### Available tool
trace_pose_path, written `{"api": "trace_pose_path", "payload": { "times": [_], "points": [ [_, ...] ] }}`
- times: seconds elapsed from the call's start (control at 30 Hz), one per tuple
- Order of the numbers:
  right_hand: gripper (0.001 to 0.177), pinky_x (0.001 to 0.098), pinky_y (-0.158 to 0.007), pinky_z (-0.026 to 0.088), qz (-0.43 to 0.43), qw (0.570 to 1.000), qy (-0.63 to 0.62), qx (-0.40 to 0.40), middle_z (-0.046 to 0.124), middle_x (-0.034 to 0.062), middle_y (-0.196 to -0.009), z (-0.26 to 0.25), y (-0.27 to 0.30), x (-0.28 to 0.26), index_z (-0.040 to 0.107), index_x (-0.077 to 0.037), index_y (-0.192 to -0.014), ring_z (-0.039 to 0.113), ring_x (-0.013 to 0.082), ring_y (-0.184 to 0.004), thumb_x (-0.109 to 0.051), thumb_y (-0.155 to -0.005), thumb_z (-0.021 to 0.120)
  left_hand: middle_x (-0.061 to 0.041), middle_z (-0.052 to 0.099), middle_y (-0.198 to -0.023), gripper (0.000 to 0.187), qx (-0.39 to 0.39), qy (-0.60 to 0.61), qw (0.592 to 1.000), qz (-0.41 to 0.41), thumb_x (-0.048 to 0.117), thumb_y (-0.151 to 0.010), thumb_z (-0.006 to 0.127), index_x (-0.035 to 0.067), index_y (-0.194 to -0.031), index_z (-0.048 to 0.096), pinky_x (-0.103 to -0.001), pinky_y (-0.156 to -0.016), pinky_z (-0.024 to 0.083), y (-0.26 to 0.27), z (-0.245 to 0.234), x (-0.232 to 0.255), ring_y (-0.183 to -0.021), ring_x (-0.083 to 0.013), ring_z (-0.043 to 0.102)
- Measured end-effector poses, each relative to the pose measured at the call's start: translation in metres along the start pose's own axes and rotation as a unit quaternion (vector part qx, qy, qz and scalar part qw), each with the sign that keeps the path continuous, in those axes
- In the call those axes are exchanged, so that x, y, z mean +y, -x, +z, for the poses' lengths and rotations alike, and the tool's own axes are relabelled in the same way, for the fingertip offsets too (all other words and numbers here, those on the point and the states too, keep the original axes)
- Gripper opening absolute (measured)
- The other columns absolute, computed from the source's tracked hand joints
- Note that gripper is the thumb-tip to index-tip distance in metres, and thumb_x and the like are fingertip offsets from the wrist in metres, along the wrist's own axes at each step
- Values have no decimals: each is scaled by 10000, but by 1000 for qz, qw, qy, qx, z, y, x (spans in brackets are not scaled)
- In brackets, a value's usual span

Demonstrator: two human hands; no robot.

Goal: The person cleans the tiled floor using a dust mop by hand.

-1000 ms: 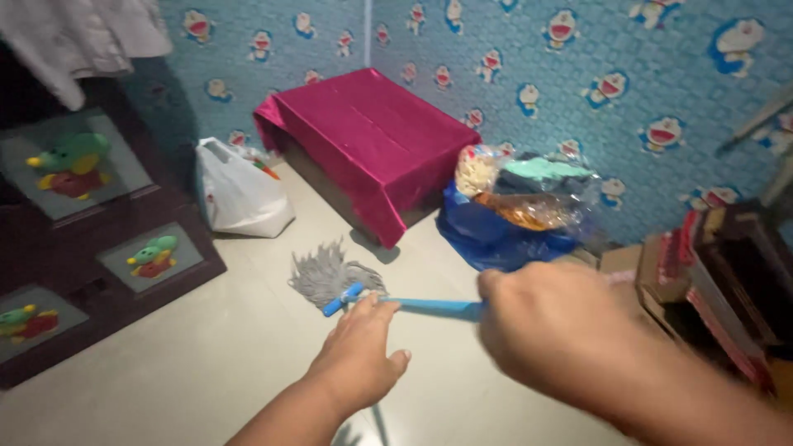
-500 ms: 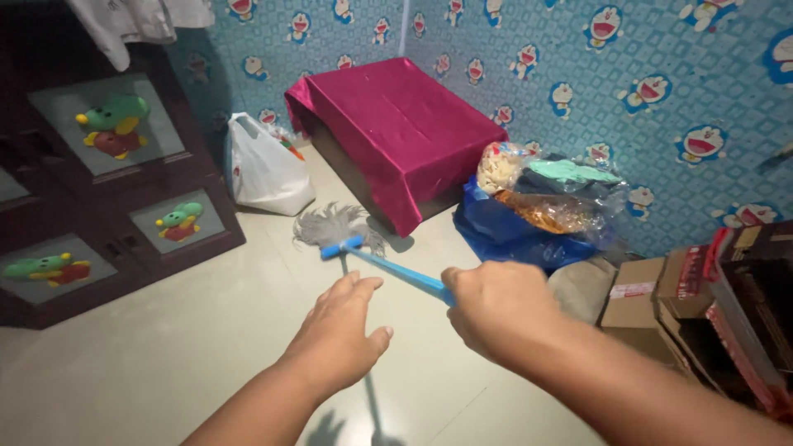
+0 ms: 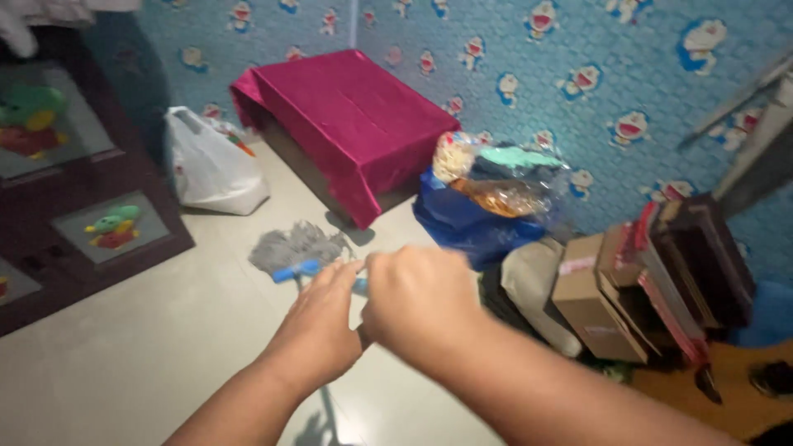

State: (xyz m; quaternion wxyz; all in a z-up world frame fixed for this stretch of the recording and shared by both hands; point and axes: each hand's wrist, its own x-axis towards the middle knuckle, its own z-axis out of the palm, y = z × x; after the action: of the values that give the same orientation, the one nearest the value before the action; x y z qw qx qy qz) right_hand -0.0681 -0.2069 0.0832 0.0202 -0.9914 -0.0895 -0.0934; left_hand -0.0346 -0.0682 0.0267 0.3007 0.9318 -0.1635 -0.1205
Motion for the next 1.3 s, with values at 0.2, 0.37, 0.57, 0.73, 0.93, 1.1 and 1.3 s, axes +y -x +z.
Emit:
{"api": "trace_pose_path", "payload": {
  "times": [0.2, 0.37, 0.57, 0.73, 0.93, 1.1, 1.3],
  "points": [
    [305, 513, -623, 553, 35, 995, -27, -93, 724, 146, -702, 36, 37, 25, 730, -140, -1027, 719, 375, -686, -293, -767, 771, -84, 227, -1635, 928, -57, -10, 998, 4, 126, -785, 768, 225, -1580, 299, -376, -1212, 258, 12, 12, 7, -1520, -269, 223],
    [252, 505, -666, 554, 31, 988, 41, -145, 719, 135, -726, -60, 37, 28, 750, -178, -964, 715, 362, -709, -369, -799, 753, -96, 285, -1654, 931, -23, 9, 998, 58, 160, -752, 808, 201, -1551, 330, -385, -1196, 267, 7, 12, 12, -1493, -281, 261],
    [160, 499, -651, 557, -16, 992, 57, -111, 702, 149, -682, -101, 35, 1, 725, -140, -846, 712, 365, -671, -271, -754, 727, -130, 447, -1530, 819, -34, 70, 990, 120, 260, -825, 757, 146, -1538, 369, -432, -1144, 368, 4, 33, 6, -1425, -322, 422],
    [120, 479, -616, 565, 24, 998, 39, -53, 703, 165, -687, -58, 17, 4, 714, -119, -787, 717, 353, -670, -234, -752, 712, -186, 357, -1594, 918, -26, 46, 994, 93, 217, -820, 741, 85, -1580, 243, -447, -1142, 334, -6, 42, -9, -1432, -359, 349],
    [200, 484, -544, 540, 0, 1000, -5, -13, 721, 152, -691, 46, 10, 19, 697, -83, -956, 716, 354, -626, -193, -790, 693, -87, 300, -1607, 895, -41, 38, 998, 6, 213, -831, 738, 162, -1581, 252, -396, -1195, 294, -4, 28, 8, -1492, -286, 298],
    [197, 491, -575, 546, -5, 995, 6, -102, 725, 129, -702, 45, 26, 26, 691, -106, -961, 715, 348, -660, -199, -788, 709, -103, 234, -1639, 929, -72, 3, 997, 0, 166, -839, 724, 156, -1605, 198, -394, -1212, 254, 6, 11, 8, -1510, -290, 239],
    [115, 497, -610, 551, -51, 995, 34, -78, 705, 140, -699, -66, 19, 20, 710, -138, -855, 707, 356, -655, -239, -798, 714, -133, 277, -1642, 925, -34, 20, 998, 55, 131, -802, 737, 124, -1584, 244, -391, -1202, 281, -2, 11, -1, -1487, -321, 283]
  ]
}}
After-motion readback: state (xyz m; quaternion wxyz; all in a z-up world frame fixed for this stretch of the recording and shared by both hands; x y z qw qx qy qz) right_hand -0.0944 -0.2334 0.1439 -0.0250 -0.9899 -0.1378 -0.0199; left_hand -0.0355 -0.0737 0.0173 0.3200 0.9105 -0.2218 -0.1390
